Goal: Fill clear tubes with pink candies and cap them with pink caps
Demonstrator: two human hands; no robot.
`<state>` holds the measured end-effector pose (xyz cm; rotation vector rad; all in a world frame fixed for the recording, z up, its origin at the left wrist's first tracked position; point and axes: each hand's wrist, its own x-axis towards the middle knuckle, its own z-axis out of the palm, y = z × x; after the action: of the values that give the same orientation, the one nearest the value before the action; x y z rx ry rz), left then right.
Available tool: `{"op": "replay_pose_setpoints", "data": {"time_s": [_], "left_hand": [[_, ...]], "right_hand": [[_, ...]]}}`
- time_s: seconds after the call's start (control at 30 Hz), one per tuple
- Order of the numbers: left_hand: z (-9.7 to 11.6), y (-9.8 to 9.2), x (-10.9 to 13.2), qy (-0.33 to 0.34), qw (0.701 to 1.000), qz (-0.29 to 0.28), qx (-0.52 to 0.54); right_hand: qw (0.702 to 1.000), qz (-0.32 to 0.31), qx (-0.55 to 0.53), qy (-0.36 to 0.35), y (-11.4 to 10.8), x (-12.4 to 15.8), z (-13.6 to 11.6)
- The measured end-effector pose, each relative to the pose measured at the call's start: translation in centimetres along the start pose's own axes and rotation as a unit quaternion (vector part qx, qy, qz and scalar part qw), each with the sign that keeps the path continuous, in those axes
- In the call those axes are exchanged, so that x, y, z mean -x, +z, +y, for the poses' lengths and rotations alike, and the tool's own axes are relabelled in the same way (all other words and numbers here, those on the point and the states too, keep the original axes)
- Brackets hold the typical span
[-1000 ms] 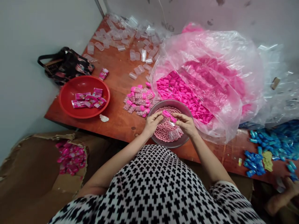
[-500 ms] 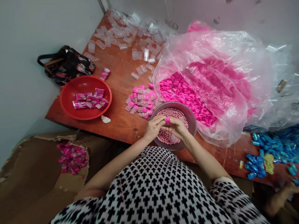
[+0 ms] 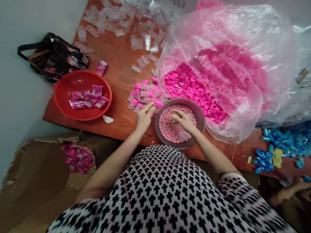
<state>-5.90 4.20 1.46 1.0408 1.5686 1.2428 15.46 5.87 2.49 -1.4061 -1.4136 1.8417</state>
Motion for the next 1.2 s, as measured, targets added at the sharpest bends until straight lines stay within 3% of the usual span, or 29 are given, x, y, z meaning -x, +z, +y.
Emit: {"op": "replay_pose_setpoints", "data": {"time_s": [0.03, 0.07, 0.13, 0.2, 0.27, 0.37, 0.5, 0.57, 0.63, 0.73, 0.8, 0.87, 0.97, 1.03, 1.13, 1.2], "left_hand": [[0.3, -0.4, -1.1, 0.018, 1.000, 0.024, 0.002], [0.6, -0.7, -2.1, 0.043, 0.999, 0.031, 0.000], [0.9, -1.0, -3.1, 0.076, 0.997, 0.026, -0.015], [0.9, -0.7, -2.5, 0.078, 0.996, 0.004, -0.031], [0.4, 0.3, -0.6, 0.058, 0.997, -0.026, -0.040], [-0.5, 2.4, 2.9, 0.019, 0.995, -0.090, -0.044], [-1.2, 4.9, 5.9, -0.031, 0.983, -0.167, -0.075], [-1.3, 5.7, 6.4, -0.044, 0.977, -0.188, -0.093], [-1.4, 6.1, 6.5, -0.054, 0.976, -0.192, -0.083], [-1.8, 6.0, 6.2, -0.084, 0.982, -0.169, -0.018], [-2.1, 5.5, 5.8, -0.110, 0.983, -0.145, 0.030], [-2.2, 4.7, 5.4, -0.129, 0.982, -0.118, 0.068], [-2.0, 3.3, 4.9, -0.135, 0.982, -0.090, 0.095], [-1.9, 2.5, 4.7, -0.117, 0.988, -0.077, 0.072], [-1.9, 1.8, 4.6, -0.065, 0.994, -0.085, -0.014], [-1.8, 1.9, 4.6, -0.047, 0.989, -0.125, -0.061]], "right_hand": [[0.990, 0.022, 0.135, -0.034, -1.6, 0.0, 0.0], [0.962, 0.019, 0.270, -0.038, -2.9, 0.0, 0.0], [0.872, -0.009, 0.490, 0.005, -4.4, 0.3, 0.3], [0.782, -0.036, 0.619, 0.068, -4.4, 0.6, 0.9], [0.734, -0.043, 0.671, 0.098, -3.6, 0.9, 1.8], [0.737, -0.033, 0.669, 0.087, -2.9, 1.1, 3.3], [0.823, -0.024, 0.568, -0.009, -4.0, 1.6, 4.5], [0.848, -0.033, 0.523, -0.083, -4.6, 1.9, 4.6], [0.831, -0.030, 0.541, -0.128, -4.8, 1.8, 4.4], [0.757, -0.026, 0.640, -0.132, -4.2, 0.9, 4.1], [0.716, -0.052, 0.684, -0.129, -3.1, -0.1, 4.2], [0.705, -0.101, 0.687, -0.144, -1.6, -1.1, 4.7], [0.742, -0.176, 0.622, -0.175, 0.4, -2.0, 5.8], [0.808, -0.180, 0.535, -0.167, 1.1, -2.0, 6.5], [0.928, -0.125, 0.329, -0.126, 0.8, -1.2, 6.7], [0.974, -0.095, 0.180, -0.100, 0.3, -0.4, 6.1]]}}
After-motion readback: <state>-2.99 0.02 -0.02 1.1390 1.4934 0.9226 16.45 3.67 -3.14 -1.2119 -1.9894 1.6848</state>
